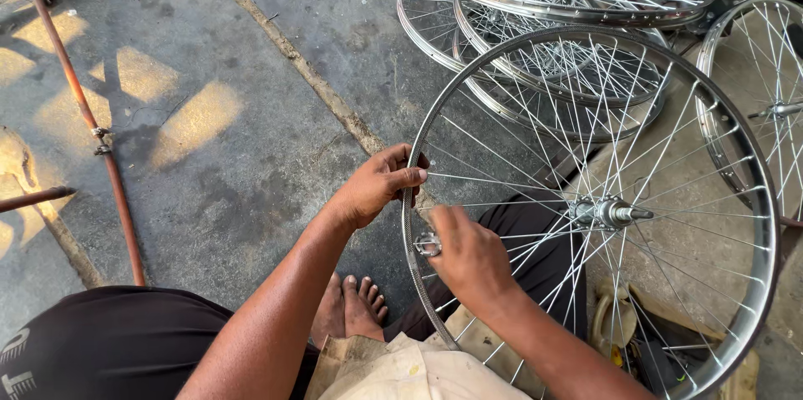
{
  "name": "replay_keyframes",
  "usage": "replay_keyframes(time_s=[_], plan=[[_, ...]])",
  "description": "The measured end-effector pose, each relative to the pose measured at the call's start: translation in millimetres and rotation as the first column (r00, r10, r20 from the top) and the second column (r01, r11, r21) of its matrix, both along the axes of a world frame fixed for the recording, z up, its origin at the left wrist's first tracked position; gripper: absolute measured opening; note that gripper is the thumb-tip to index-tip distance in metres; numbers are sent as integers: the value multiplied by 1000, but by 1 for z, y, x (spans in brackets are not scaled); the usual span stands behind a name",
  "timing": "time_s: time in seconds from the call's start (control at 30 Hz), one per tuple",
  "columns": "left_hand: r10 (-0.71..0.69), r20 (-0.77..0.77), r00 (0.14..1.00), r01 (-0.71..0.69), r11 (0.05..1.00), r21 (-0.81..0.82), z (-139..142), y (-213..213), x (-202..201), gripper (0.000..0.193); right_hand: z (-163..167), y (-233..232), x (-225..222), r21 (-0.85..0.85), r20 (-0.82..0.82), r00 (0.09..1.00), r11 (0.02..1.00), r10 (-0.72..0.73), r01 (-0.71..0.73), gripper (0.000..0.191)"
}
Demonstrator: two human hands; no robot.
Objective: The person sits on the ground and uses a small metal tool to tighten or adjust the spokes of a bicycle wheel. They rotate the wheel periodically to access different sections of the rim and continue the adjustment process.
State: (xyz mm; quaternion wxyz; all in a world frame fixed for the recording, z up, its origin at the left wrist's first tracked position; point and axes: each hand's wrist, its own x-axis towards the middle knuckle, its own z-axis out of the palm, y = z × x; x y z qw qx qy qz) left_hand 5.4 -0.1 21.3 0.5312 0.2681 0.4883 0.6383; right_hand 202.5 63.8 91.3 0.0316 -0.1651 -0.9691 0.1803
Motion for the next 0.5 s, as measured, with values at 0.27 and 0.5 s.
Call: replay_keyframes(time_s=[0.27,0.5], plan=[[27,7,1000,-27,998,48,-6,-2,-1,27,23,-2,-2,-188,185,982,982,23,13,47],[10,17,1000,-11,997,72,-6,0,1,27,10,2,7,-118,-15,999,992,40,-42,37]])
